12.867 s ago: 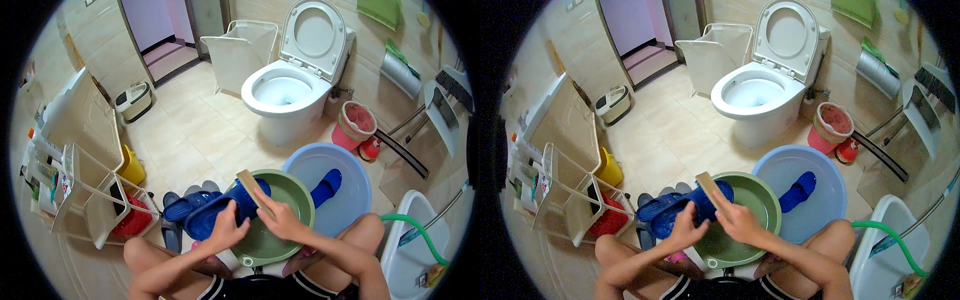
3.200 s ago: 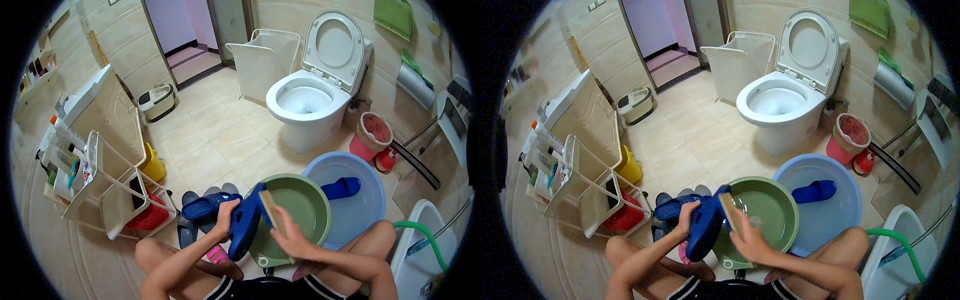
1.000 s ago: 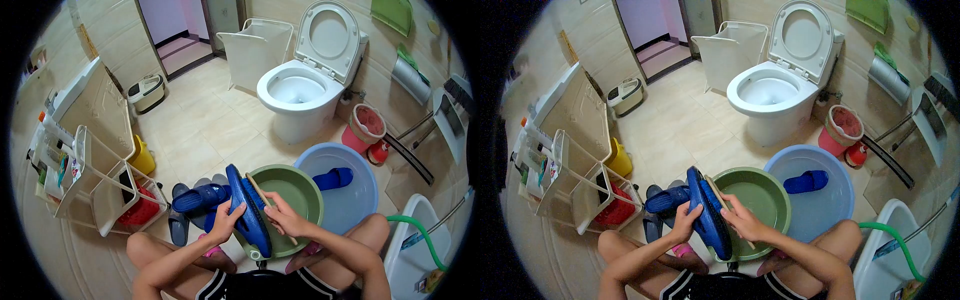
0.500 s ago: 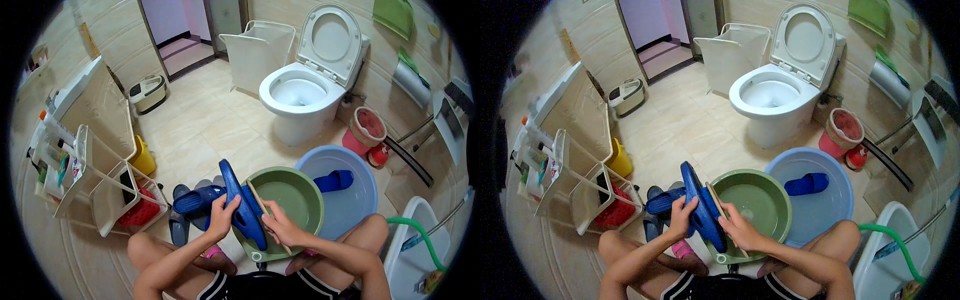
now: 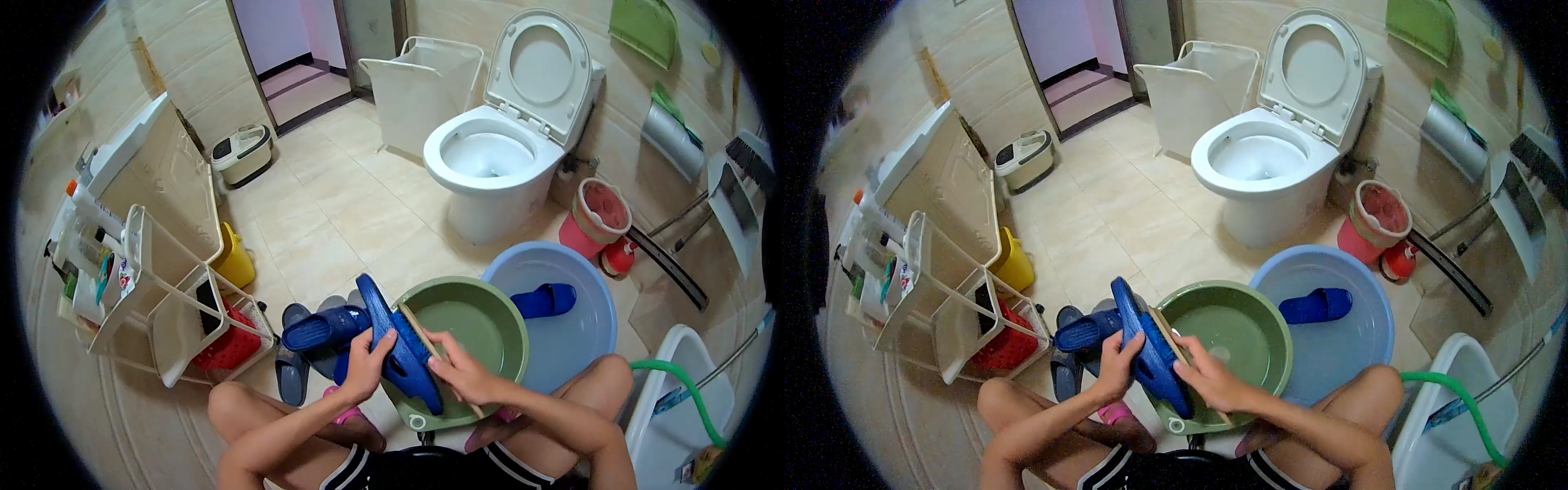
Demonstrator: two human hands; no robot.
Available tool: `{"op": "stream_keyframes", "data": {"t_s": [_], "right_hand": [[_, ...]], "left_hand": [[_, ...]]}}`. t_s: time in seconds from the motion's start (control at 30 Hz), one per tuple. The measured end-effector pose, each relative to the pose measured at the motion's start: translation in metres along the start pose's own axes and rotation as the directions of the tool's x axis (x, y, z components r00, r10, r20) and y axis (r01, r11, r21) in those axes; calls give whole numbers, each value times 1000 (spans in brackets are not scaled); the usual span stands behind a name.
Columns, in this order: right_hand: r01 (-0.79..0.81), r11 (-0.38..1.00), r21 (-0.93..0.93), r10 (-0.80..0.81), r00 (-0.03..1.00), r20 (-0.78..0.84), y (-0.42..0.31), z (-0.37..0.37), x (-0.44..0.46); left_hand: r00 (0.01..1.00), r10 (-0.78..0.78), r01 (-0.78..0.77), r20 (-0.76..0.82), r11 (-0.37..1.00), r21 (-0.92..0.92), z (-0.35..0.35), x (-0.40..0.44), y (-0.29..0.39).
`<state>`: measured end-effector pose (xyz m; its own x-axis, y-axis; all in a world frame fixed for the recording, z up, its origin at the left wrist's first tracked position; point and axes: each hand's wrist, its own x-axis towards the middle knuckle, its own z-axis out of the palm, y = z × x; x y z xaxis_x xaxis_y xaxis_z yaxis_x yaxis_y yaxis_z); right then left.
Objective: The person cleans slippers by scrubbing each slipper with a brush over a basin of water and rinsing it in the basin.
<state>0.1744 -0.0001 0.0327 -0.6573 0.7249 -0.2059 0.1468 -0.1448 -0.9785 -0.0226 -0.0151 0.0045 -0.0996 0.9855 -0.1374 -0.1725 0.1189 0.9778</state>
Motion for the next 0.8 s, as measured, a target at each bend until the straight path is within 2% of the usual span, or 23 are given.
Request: {"op": "stream_keyframes", "data": {"t_s": [0.07, 0.13, 0.2, 0.3, 0.4, 0.43, 0.47, 0.53, 0.6, 0.67, 0.7, 0.8], "right_hand": [[-74, 997, 11, 74, 997, 15, 2, -5, 2], [-7, 999, 48, 9, 999, -50, 10, -4, 10], [0, 998, 64, 4, 998, -69, 11, 4, 5], [-52, 993, 107, 52, 999, 10, 20, 12, -6], [-51, 996, 74, 50, 999, 16, 18, 3, 0], [-48, 997, 57, 47, 999, 6, 9, -1, 3], [-49, 997, 59, 49, 999, 3, 11, -3, 7], [18, 994, 108, -9, 997, -82, 18, -3, 18], [6, 996, 89, 4, 994, -109, 14, 0, 14], [-46, 999, 17, 46, 998, -51, 7, 3, 5], [5, 999, 34, -4, 999, -41, 9, 7, 2], [-21, 996, 89, 21, 1000, 2, 9, 4, 1]], "left_hand": [[998, -53, 51, 19, 996, 72, 2, -7, -8], [993, 2, -9, 115, 998, 59, 15, -18, -1], [996, -61, 55, 72, 995, 81, 3, -9, -5], [999, -42, 42, 8, 998, -53, -9, 8, 7], [1000, 15, -16, 24, 999, 34, -5, 3, 2], [999, -15, 15, 41, 1000, -17, 0, -2, 3], [994, -37, 29, 103, 997, 75, 1, -4, 5], [982, 13, -29, 190, 996, 83, 12, -12, 1], [986, 35, -45, 160, 997, 57, 9, -7, 1], [999, 9, -9, 45, 1000, 1, -8, 10, -3], [999, -21, 22, 24, 999, -28, -8, 12, 12], [999, 11, -11, 52, 1000, 6, -12, 9, 5]]}}
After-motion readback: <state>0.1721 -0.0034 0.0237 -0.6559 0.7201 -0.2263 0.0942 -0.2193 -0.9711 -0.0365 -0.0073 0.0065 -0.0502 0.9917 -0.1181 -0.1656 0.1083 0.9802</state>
